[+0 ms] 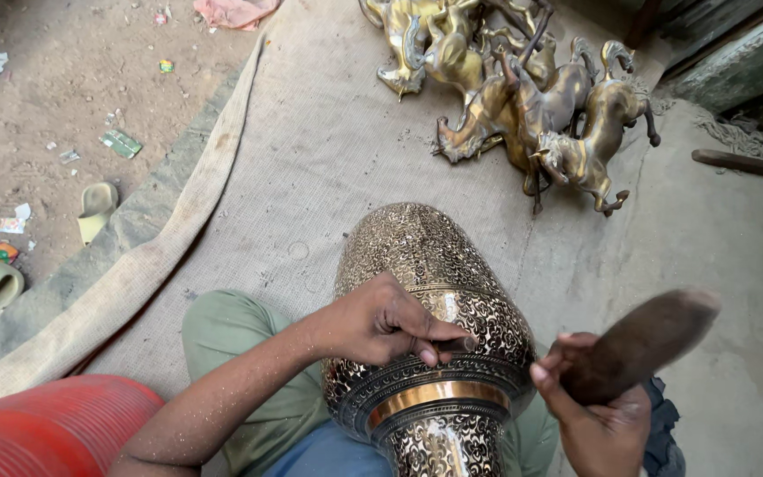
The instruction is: The person sits on a sack and uses a chisel and hammer to engrave intricate patterns into a large metal vase. They repeatedly strike the chisel along the vase's surface to create detailed designs.
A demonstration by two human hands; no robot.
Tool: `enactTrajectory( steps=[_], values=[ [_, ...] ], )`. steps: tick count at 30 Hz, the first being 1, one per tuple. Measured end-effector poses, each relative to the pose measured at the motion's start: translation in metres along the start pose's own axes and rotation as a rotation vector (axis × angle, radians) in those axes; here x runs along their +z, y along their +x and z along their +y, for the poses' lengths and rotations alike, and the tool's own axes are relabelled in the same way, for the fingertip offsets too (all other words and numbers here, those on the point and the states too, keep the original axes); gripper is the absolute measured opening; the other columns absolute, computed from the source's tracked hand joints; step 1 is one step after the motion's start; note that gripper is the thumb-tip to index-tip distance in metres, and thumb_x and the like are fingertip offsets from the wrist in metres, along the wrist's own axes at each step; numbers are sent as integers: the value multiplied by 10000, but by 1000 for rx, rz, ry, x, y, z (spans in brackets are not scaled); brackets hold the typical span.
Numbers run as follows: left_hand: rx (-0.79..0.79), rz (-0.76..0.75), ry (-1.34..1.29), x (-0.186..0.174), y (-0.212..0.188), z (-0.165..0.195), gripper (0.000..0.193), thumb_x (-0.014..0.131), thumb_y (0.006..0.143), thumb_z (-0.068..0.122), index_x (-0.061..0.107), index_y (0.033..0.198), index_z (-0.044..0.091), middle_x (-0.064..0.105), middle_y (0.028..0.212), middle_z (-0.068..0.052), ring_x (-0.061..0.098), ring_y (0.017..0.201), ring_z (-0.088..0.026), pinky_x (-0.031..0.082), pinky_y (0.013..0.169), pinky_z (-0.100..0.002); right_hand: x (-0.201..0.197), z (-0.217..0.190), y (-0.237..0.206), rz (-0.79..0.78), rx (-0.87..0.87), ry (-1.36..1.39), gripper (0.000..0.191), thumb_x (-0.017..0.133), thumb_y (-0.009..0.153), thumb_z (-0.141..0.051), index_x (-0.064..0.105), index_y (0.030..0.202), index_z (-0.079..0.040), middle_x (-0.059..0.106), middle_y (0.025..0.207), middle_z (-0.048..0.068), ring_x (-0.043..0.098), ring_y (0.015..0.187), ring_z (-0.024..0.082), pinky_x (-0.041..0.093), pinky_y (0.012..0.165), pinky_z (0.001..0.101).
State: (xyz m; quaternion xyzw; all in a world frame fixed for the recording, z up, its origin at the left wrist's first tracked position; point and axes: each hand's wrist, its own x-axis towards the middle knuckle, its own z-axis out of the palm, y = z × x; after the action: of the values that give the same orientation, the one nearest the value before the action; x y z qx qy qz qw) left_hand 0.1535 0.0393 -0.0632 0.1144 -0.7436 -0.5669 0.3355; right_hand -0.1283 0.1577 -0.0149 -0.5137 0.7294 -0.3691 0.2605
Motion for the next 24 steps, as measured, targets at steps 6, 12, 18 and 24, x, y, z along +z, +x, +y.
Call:
enactTrajectory(
  steps=[6,12,18,24],
  values=[
    [21,-8,-39,-2,0,-2,409,727,887,0,704,1283,103,798,980,-73,798,877,-128,649,850,-265,1,-6,0,23,-27,-114,403,763,757,55,749,1115,-131,748,921,35,682,862,95,497,845,326],
    [15,-8,-38,-1,1,-3,401,755,884,20,704,1272,109,798,974,-68,795,848,-129,642,817,-259,0,-5,2,6,0,-77,451,745,743,98,721,1160,-73,774,985,74,724,925,104,558,850,277],
    [13,-3,-71,0,2,-3,397,762,898,36,703,1279,132,797,982,-62,794,875,-126,651,816,-259,-2,-4,4,-29,-80,-112,436,735,741,123,707,1156,-7,786,999,94,725,935,132,559,856,286],
    [31,5,-70,0,2,-5,426,756,897,9,692,1299,134,799,997,-75,795,912,-121,646,843,-262,2,-6,4,-76,-2,-176,413,756,773,104,725,1155,-49,780,927,89,731,834,107,577,788,280]
  ],
)
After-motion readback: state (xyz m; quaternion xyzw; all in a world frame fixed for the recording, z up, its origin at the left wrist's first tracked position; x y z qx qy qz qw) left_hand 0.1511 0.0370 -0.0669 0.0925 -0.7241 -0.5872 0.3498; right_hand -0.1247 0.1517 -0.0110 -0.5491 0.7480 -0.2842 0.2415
